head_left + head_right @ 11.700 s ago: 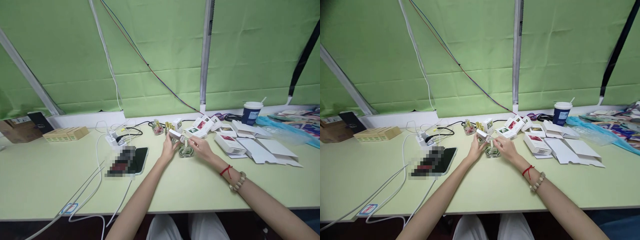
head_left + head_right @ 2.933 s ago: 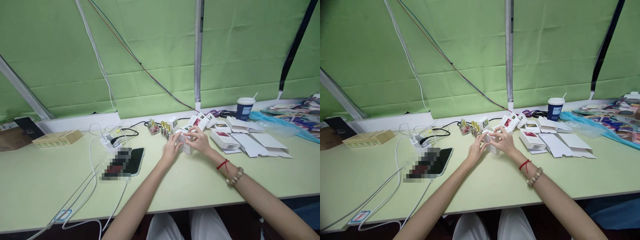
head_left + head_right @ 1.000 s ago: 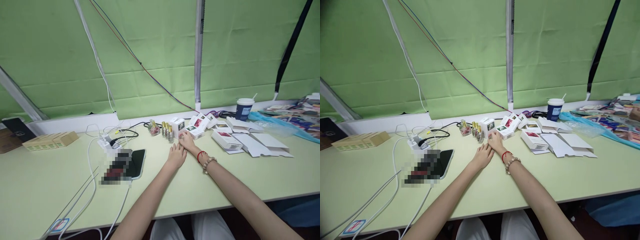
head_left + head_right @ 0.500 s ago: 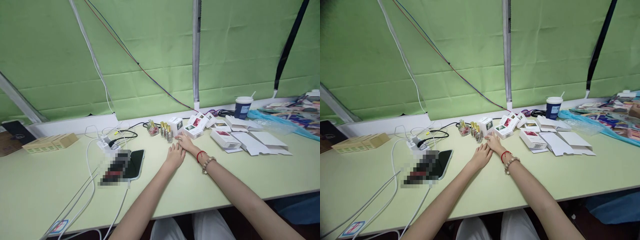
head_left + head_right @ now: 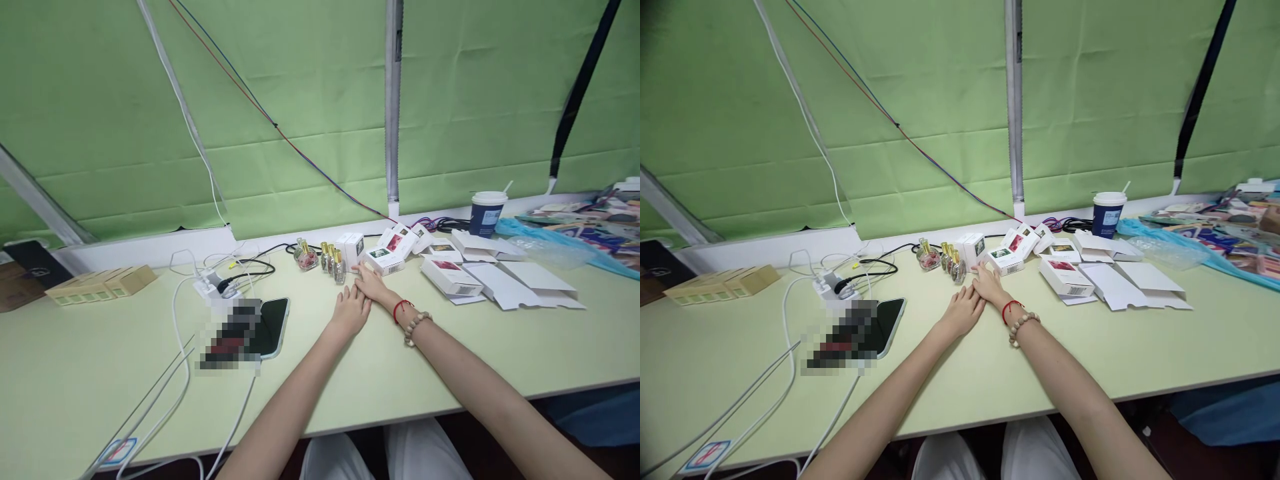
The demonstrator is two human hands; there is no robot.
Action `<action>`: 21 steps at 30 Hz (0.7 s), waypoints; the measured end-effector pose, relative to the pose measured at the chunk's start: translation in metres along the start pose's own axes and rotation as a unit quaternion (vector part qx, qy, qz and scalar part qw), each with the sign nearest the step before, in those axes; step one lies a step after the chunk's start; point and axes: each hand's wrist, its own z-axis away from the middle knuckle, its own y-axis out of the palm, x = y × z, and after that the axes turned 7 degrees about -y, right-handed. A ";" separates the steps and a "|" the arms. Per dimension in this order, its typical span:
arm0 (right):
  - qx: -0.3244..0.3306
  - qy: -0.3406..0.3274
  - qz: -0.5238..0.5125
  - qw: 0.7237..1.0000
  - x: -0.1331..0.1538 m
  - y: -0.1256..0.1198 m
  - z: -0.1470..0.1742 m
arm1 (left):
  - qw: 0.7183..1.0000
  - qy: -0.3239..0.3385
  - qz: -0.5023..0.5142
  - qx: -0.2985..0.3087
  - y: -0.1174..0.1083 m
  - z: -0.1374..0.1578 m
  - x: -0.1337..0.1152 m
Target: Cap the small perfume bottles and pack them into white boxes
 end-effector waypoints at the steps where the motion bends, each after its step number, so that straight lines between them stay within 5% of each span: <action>1: -0.001 -0.001 0.000 1.000 0.000 0.000 0.000 | 1.000 0.000 0.001 -0.002 0.000 0.000 0.000; 21: -0.022 -0.036 0.007 0.999 -0.009 0.000 -0.002 | 1.000 0.000 -0.001 -0.001 0.002 -0.001 0.001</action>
